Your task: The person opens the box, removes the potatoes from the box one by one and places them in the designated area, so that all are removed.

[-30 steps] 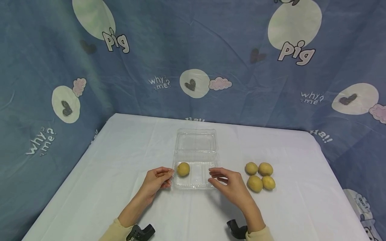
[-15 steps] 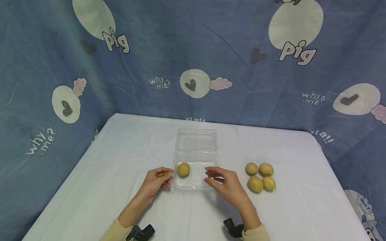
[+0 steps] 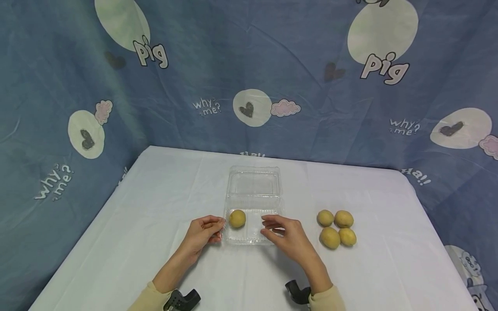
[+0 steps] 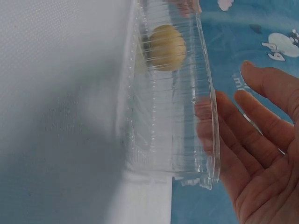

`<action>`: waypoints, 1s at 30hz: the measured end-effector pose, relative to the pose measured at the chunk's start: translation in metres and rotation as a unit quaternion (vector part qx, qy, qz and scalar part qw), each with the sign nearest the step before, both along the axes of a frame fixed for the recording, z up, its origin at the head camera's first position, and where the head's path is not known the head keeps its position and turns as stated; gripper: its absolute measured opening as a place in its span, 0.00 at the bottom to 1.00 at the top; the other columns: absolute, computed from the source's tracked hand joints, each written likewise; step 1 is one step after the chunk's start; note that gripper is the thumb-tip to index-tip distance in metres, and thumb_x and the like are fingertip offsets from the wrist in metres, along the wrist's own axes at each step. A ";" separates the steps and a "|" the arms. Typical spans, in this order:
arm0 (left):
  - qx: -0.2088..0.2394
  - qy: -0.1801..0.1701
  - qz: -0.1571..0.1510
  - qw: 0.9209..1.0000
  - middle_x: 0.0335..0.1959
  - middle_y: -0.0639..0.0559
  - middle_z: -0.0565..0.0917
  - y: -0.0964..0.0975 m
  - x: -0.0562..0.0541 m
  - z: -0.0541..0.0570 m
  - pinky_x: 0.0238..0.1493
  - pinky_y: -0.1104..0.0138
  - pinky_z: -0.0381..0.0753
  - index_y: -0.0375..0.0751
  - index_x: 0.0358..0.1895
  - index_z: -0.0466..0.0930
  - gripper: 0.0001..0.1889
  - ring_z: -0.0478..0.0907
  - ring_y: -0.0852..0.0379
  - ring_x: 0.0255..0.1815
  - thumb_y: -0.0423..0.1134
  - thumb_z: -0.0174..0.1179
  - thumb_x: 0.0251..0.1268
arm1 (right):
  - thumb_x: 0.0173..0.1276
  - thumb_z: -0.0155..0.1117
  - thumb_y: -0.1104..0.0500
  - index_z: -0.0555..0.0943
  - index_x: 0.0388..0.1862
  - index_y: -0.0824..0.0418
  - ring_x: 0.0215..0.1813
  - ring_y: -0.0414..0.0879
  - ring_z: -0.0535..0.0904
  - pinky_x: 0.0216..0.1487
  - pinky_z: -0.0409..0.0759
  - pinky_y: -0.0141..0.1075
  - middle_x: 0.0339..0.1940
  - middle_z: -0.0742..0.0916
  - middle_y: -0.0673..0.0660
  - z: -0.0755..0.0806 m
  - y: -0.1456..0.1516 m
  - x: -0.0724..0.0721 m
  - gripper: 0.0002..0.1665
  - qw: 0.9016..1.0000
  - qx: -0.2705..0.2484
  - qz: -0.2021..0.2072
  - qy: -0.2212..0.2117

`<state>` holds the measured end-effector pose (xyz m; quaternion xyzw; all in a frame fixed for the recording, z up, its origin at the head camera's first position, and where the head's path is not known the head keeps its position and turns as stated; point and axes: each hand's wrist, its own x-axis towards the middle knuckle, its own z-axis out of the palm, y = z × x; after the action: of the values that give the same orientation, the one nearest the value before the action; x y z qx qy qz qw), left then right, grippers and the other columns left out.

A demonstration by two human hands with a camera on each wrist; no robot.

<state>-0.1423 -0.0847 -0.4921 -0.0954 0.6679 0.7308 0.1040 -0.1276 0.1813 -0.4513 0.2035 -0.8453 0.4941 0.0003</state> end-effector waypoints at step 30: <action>0.004 0.001 -0.003 1.000 0.27 0.48 0.80 0.000 0.001 0.000 0.23 0.71 0.83 0.26 0.45 0.79 0.13 0.76 0.60 0.22 0.34 0.65 0.65 | 0.65 0.70 0.63 0.80 0.54 0.71 0.49 0.56 0.83 0.52 0.82 0.39 0.52 0.84 0.65 -0.008 -0.026 -0.009 0.21 0.999 -0.012 0.033 -0.024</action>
<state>-0.1416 -0.0848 -0.4923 -0.0926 0.6653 0.7333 0.1055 -0.1367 0.1556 -0.4596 0.2194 -0.8320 0.5085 -0.0335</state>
